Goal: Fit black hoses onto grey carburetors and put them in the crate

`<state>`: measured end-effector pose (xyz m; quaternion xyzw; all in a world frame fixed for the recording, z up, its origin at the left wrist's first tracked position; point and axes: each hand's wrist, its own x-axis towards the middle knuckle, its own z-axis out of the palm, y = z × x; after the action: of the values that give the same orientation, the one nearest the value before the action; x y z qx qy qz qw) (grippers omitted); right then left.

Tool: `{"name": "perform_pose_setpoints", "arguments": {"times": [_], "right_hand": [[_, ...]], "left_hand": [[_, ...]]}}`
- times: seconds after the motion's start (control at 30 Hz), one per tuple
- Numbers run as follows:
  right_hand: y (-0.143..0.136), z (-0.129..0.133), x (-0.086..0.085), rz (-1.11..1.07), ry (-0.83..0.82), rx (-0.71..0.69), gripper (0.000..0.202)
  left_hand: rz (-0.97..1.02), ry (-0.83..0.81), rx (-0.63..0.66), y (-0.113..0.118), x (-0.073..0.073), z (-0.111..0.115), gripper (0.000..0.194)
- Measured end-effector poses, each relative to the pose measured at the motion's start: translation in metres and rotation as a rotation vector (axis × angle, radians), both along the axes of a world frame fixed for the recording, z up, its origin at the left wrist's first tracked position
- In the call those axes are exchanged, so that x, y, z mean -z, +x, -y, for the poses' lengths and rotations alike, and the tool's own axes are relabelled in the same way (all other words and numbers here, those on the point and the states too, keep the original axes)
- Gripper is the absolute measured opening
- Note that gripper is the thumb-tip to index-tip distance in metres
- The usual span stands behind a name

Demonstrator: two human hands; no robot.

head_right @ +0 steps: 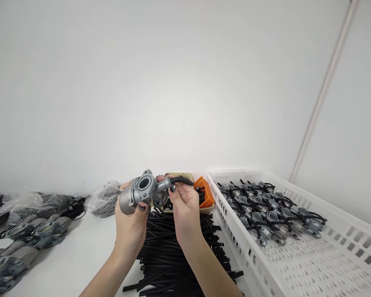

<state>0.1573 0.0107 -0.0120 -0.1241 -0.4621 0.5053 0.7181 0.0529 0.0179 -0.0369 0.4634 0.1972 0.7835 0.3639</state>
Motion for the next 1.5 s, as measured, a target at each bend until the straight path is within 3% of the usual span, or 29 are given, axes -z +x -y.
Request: {"name": "perform_pose_setpoints", "arguments": {"times": [0.2, 0.43, 0.73, 1.1, 1.27, 1.5], "right_hand": [[0.000, 0.002, 0.001, 0.012, 0.023, 0.046, 0.016], [0.002, 0.000, 0.002, 0.035, 0.055, 0.097, 0.015], [0.006, 0.002, -0.001, 0.064, 0.039, 0.110, 0.016], [0.001, 0.001, 0.002, -0.001, -0.004, 0.011, 0.020], [0.001, 0.006, -0.004, -0.025, -0.032, -0.082, 0.017], [0.002, 0.006, -0.002, -0.002, -0.140, -0.177, 0.036]], "left_hand": [[-0.007, 0.040, -0.052, -0.001, 0.000, 0.004, 0.069], [-0.034, -0.070, 0.024, 0.000, 0.000, 0.007, 0.061], [-0.033, -0.017, 0.059, 0.001, -0.004, 0.009, 0.063], [-0.018, -0.050, -0.001, 0.003, 0.000, 0.010, 0.064], [-0.038, -0.019, -0.124, 0.003, 0.004, 0.011, 0.072], [-0.159, 0.159, -0.479, 0.002, 0.005, 0.016, 0.065]]}}
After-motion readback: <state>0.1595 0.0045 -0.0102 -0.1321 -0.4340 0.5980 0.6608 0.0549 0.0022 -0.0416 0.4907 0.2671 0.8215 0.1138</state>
